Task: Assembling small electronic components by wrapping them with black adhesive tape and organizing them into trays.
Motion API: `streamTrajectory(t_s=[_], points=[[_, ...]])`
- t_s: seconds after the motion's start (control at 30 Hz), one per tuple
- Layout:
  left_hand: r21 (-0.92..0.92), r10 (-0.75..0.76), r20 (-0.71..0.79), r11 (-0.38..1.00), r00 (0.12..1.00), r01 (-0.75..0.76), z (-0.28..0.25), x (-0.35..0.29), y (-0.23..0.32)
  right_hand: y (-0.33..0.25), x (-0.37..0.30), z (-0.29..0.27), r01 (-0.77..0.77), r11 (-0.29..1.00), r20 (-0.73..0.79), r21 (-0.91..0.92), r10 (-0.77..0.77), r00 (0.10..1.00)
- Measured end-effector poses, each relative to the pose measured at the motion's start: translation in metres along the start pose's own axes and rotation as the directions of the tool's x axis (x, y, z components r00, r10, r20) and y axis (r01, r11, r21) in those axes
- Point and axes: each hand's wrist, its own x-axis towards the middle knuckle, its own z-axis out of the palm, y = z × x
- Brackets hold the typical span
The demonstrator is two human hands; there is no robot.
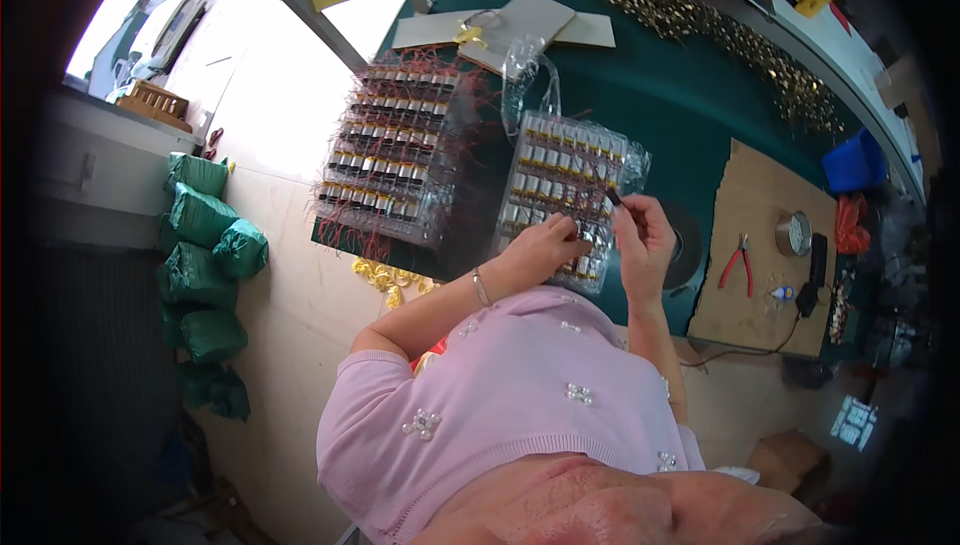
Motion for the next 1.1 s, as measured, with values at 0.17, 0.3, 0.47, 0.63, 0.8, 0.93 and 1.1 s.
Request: streamTrajectory(t_s=[0.17,0.3,0.47,0.63,0.8,0.93,1.1], points=[[-0.611,-0.377,-0.059,0.746,0.924,0.265,-0.01,0.013,0.029,0.014,0.007,0.004,-0.007,1.0,-0.012,-0.021,0.006,1.0],[-0.782,-0.489,0.056,0.521,0.871,0.342,-0.001,0.015,0.026,0.013,0.011,-0.003,-0.007,1.0,-0.105,0.031,0.011,0.994],[-0.967,-0.611,0.195,0.013,0.767,0.256,0.002,0.012,0.023,0.013,-0.004,-0.014,-0.126,0.991,-0.029,-0.048,0.125,0.992],[-0.981,-0.602,0.14,0.022,0.786,0.192,0.006,0.015,0.023,0.003,-0.014,-0.017,-0.217,0.976,0.045,-0.01,0.218,0.975],[-0.987,-0.578,0.139,-0.02,0.804,0.156,0.002,0.023,0.021,0.006,-0.014,-0.022,-0.208,0.978,0.085,-0.023,0.209,0.974],[-0.974,-0.529,0.208,-0.037,0.823,0.223,-0.002,0.023,0.016,0.005,-0.012,-0.023,-0.212,0.976,0.131,0.044,0.204,0.97],[-0.973,-0.491,0.229,-0.12,0.84,0.195,-0.009,0.025,0.022,0.008,-0.012,-0.028,-0.213,0.977,0.178,0.028,0.205,0.962]])
